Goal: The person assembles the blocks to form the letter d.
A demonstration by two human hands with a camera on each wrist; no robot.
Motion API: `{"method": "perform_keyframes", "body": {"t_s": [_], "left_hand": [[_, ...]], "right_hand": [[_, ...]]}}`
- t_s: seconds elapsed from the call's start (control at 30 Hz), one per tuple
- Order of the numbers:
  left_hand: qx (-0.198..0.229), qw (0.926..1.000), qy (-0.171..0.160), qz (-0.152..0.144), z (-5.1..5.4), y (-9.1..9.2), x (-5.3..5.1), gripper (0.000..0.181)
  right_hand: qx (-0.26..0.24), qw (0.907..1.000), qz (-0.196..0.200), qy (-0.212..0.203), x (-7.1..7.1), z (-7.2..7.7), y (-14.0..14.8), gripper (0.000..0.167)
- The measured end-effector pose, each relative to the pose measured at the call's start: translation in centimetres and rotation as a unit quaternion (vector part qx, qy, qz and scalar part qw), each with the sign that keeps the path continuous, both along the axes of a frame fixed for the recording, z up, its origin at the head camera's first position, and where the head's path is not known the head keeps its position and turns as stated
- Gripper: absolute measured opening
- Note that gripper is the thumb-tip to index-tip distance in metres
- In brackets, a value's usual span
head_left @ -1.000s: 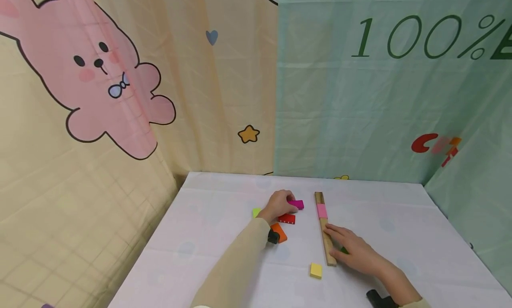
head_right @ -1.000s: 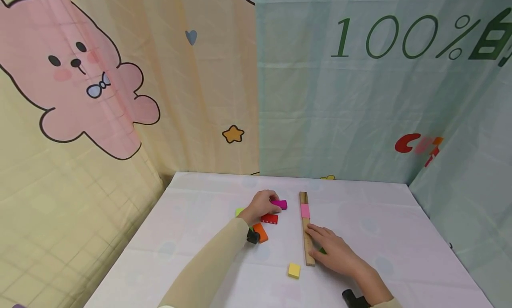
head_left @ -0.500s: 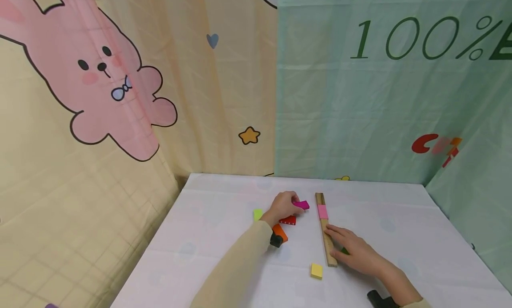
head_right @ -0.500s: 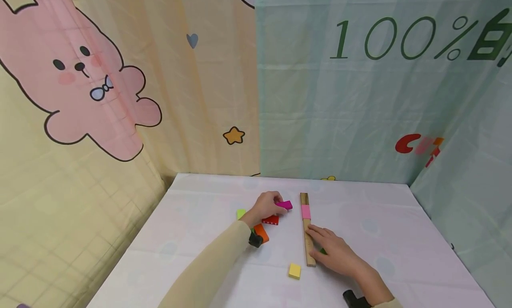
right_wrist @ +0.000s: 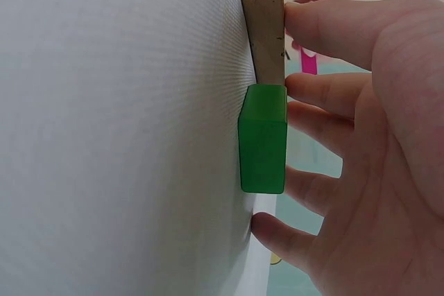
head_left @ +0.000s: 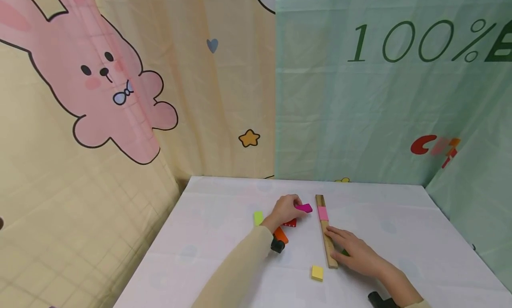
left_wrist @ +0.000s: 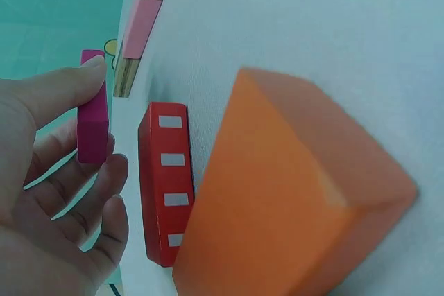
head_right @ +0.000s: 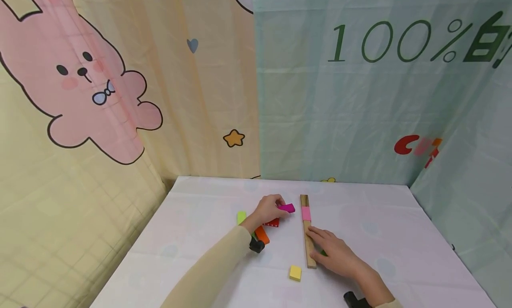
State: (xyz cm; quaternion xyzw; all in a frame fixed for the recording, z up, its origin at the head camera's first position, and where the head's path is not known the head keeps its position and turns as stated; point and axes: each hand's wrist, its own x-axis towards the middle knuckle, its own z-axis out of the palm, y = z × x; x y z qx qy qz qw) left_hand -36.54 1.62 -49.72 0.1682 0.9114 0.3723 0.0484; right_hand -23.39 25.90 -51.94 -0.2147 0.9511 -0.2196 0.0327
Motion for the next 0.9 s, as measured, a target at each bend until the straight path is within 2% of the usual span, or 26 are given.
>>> {"method": "perform_keyframes", "body": {"t_s": [0.2, 0.37, 0.47, 0.57, 0.73, 0.9], "left_hand": [[0.010, 0.9999, 0.004, -0.005, 0.0, 0.6, 0.4, 0.026], [0.028, 0.9994, -0.012, -0.016, -0.2, 1.1, 1.0, 0.026], [0.020, 0.9995, -0.007, -0.022, -0.3, 1.3, 1.2, 0.025], [-0.003, 0.9995, 0.016, -0.026, -0.4, 1.6, 1.2, 0.024], [-0.075, 0.9948, 0.063, -0.029, -0.6, 2.2, 1.1, 0.026], [-0.126, 0.9891, 0.073, -0.019, -1.1, 2.6, 1.1, 0.029]], "right_hand": [[-0.004, 1.0000, -0.001, 0.000, 0.1, 0.0, 0.0, 0.069], [-0.004, 1.0000, 0.001, 0.003, 0.2, 0.2, -0.1, 0.067], [-0.004, 1.0000, 0.002, 0.006, 0.3, 0.2, -0.1, 0.067], [-0.005, 1.0000, 0.002, 0.007, 0.3, 0.3, -0.1, 0.067], [-0.004, 1.0000, -0.003, 0.007, 0.2, 0.2, 0.0, 0.067], [-0.008, 1.0000, 0.001, 0.000, 0.2, 0.1, 0.0, 0.067]]}}
